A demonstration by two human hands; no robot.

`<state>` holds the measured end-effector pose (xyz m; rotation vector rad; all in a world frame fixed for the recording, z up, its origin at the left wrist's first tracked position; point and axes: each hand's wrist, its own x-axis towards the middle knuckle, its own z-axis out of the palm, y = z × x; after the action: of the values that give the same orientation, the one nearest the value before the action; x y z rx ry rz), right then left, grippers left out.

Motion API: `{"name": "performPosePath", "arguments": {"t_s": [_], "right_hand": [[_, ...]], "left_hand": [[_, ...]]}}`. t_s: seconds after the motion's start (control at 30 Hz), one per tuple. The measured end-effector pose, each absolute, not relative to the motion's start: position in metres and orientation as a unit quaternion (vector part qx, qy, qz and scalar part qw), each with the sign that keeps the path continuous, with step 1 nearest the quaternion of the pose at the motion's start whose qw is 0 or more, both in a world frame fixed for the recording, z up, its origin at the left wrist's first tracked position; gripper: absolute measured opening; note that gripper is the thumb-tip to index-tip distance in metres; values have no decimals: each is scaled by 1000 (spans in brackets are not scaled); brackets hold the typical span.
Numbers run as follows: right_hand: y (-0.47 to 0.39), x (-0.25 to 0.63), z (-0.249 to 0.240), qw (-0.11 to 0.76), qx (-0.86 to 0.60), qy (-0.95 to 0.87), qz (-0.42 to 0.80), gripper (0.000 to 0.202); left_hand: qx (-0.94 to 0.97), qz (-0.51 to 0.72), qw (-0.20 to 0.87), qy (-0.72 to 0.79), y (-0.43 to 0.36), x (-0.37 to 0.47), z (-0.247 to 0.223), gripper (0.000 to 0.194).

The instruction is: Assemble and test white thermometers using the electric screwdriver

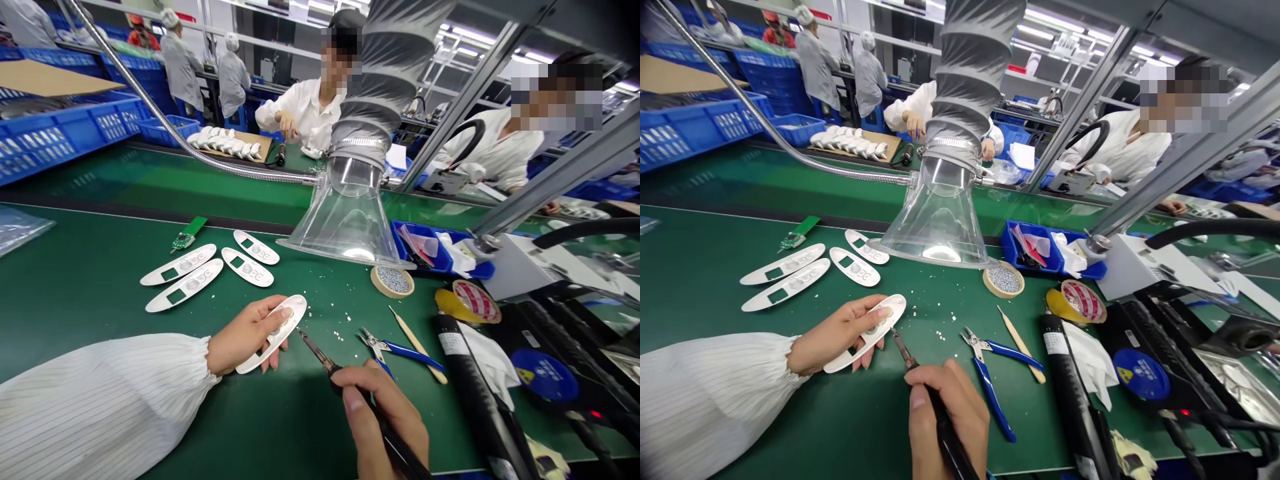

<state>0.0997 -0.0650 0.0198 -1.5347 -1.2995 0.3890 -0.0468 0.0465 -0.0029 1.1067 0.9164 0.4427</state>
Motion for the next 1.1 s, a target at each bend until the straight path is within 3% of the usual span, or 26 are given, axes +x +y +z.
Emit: {"name": "performPosePath", "arguments": {"t_s": [0.23, 1.1], "right_hand": [[-55, 104, 11, 468, -575, -655, 145, 13], [-50, 101, 9, 447, -590, -649, 175, 14]], "left_hand": [[512, 197, 719, 426, 47, -46, -4, 43], [503, 211, 734, 404, 47, -47, -5, 44]]}}
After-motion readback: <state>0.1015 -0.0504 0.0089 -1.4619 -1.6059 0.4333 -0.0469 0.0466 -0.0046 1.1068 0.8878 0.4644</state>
